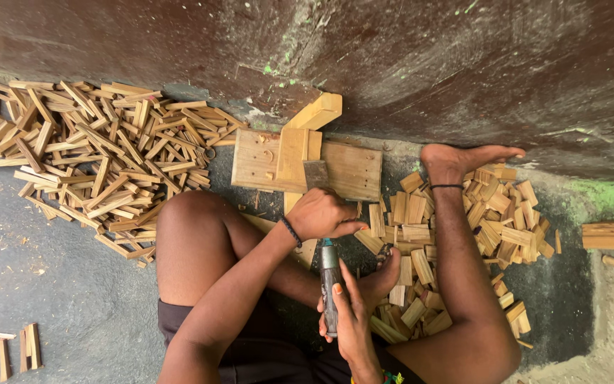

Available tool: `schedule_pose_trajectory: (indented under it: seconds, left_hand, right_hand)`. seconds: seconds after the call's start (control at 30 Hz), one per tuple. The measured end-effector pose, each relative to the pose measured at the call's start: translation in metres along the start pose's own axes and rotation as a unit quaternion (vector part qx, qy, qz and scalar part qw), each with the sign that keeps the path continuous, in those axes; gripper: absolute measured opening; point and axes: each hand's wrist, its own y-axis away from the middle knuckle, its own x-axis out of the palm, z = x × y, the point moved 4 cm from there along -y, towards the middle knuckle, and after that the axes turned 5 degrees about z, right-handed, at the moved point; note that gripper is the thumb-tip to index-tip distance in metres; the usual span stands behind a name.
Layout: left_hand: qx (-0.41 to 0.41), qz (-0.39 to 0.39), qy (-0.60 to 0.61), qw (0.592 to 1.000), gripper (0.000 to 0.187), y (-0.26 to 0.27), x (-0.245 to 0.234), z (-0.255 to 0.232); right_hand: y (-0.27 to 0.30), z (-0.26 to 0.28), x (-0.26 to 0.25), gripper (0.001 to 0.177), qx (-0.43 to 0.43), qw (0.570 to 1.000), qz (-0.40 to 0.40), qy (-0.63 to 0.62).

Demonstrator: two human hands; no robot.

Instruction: The person sits on the floor and uses a chisel to carve small wooden blocks. They hold the wood with their left hand and strike the chisel with their right hand, creating wood shavings that accumulate on the floor.

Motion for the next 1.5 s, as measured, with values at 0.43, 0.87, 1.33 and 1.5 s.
schedule_pose_trajectory:
  seconds: [0.43, 0.87, 1.33, 1.5]
  left_hand:
    - [-0.052, 0.003, 0.068, 0.996, 0.050, 0.001, 0.000, 0.015]
    - [-0.065, 0.035, 0.082, 0.994, 0.045, -0.002, 0.004, 0.027]
    - [-0.034, 0.050, 0.047, 0.997, 0.051, -0.032, -0.001, 0.082]
    - [-0.044, 0.039, 0.042, 0.997, 0.054, -0.022, 0.002, 0.080]
  right_hand:
    - [-0.006, 0.000, -0.003, 0.061, 0.020, 0.999, -0.015, 0.036]
    - [-0.013, -0.001, 0.017, 0.063, 0.071, 0.996, -0.012, 0.061]
    - [-0.062, 0.028, 0.032, 0.069, 0.053, 0.993, -0.002, 0.102]
    - [-0.064, 0.012, 0.038, 0.065, 0.029, 0.998, 0.018, 0.046]
